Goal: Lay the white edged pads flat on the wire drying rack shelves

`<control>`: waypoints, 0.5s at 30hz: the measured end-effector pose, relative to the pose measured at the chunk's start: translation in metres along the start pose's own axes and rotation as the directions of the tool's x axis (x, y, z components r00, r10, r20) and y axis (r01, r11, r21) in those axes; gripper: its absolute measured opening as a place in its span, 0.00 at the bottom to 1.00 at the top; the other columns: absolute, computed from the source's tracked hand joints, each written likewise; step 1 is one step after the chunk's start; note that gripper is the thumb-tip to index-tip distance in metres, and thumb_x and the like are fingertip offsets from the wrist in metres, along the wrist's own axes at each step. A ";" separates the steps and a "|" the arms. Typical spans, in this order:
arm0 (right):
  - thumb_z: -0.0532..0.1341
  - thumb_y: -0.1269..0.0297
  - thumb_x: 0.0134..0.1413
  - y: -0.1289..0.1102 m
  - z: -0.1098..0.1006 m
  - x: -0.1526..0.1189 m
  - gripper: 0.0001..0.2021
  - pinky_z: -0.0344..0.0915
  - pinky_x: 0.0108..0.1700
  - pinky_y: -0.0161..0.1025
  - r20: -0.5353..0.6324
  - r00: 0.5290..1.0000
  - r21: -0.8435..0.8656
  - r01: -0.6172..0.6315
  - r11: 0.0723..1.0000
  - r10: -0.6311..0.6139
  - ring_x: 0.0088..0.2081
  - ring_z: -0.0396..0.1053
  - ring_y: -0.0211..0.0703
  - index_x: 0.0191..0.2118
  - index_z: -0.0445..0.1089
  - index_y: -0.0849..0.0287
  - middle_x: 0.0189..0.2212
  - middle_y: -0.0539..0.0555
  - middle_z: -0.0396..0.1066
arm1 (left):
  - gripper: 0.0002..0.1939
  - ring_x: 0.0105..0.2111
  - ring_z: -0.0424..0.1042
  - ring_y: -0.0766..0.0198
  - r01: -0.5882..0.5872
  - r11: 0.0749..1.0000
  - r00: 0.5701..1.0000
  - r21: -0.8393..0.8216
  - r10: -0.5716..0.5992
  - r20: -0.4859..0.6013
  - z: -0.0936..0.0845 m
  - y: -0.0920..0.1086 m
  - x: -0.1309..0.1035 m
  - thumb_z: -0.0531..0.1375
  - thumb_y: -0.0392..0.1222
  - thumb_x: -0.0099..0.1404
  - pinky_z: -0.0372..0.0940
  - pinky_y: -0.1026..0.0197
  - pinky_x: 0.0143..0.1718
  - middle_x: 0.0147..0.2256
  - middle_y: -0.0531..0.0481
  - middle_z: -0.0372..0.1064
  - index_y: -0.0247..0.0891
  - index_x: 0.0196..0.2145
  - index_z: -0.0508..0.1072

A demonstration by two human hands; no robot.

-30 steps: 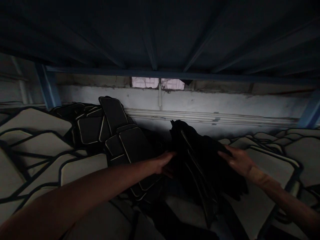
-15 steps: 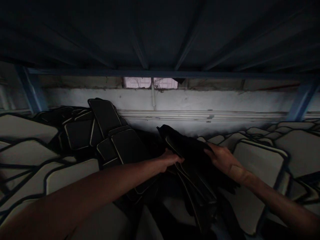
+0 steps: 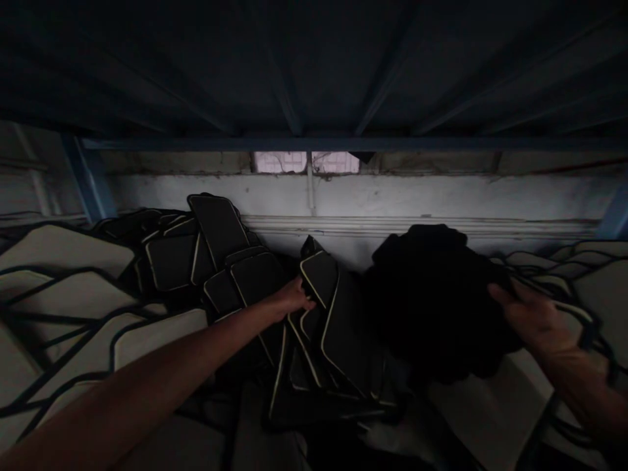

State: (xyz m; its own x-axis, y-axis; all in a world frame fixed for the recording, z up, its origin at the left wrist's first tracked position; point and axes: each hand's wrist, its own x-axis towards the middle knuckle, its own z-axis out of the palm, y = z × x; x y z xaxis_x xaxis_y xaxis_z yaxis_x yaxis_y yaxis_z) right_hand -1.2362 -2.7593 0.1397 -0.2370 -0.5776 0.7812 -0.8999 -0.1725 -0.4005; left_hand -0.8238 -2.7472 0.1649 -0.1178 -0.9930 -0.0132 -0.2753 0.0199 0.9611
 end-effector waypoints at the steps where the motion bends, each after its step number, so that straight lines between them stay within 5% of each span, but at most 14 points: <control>1: 0.49 0.50 0.48 -0.017 0.002 -0.005 0.16 0.64 0.33 0.51 0.002 0.999 0.004 -0.032 0.999 0.032 0.27 0.68 0.57 0.26 0.66 0.54 0.21 0.62 0.67 | 0.35 0.48 0.65 0.58 -0.026 0.999 0.999 0.028 0.026 -0.018 -0.006 0.012 0.004 0.57 0.21 0.42 0.62 0.57 0.49 0.46 0.46 0.68 0.34 0.50 0.61; 6: 0.47 0.57 0.55 -0.116 0.031 -0.033 0.20 0.66 0.40 0.48 0.063 0.997 0.062 0.032 0.998 -0.036 0.37 0.71 0.57 0.40 0.70 0.62 0.35 0.64 0.73 | 0.38 0.52 0.61 0.58 -0.076 0.990 0.995 0.122 0.084 -0.056 -0.024 0.039 0.016 0.57 0.19 0.45 0.56 0.56 0.55 0.49 0.46 0.64 0.35 0.54 0.57; 10: 0.45 0.66 0.59 -0.189 0.063 -0.062 0.20 0.65 0.48 0.45 0.207 0.958 0.153 0.170 0.974 -0.199 0.46 0.69 0.51 0.53 0.64 0.65 0.47 0.62 0.70 | 0.39 0.43 0.68 0.53 0.028 0.997 1.000 0.075 -0.027 -0.011 -0.008 0.025 0.025 0.64 0.39 0.54 0.64 0.47 0.44 0.47 0.44 0.66 0.43 0.59 0.47; 12: 0.47 0.66 0.60 -0.213 0.076 -0.075 0.21 0.64 0.51 0.46 0.290 0.924 0.179 0.205 0.962 -0.250 0.49 0.67 0.51 0.57 0.59 0.66 0.51 0.62 0.67 | 0.33 0.37 0.69 0.58 0.049 0.999 0.998 -0.005 -0.049 0.034 0.002 0.016 0.028 0.58 0.51 0.60 0.67 0.50 0.37 0.45 0.46 0.66 0.47 0.58 0.46; 15: 0.50 0.60 0.61 -0.226 0.091 -0.087 0.24 0.63 0.52 0.51 0.356 0.892 0.229 0.205 0.952 -0.278 0.53 0.64 0.54 0.59 0.55 0.65 0.54 0.62 0.64 | 0.19 0.30 0.68 0.66 0.030 0.990 0.995 -0.135 -0.016 0.101 0.008 0.007 0.028 0.47 0.52 0.67 0.67 0.60 0.30 0.40 0.50 0.66 0.47 0.54 0.52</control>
State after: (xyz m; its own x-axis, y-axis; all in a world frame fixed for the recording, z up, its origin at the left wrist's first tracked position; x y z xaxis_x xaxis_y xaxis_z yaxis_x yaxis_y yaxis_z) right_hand -0.9790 -2.7431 0.1189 0.1694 -0.7516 0.6375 -0.8210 -0.4655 -0.3306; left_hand -0.8369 -2.7740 0.1694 -0.2088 -0.9764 -0.0562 -0.1472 -0.0254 0.9888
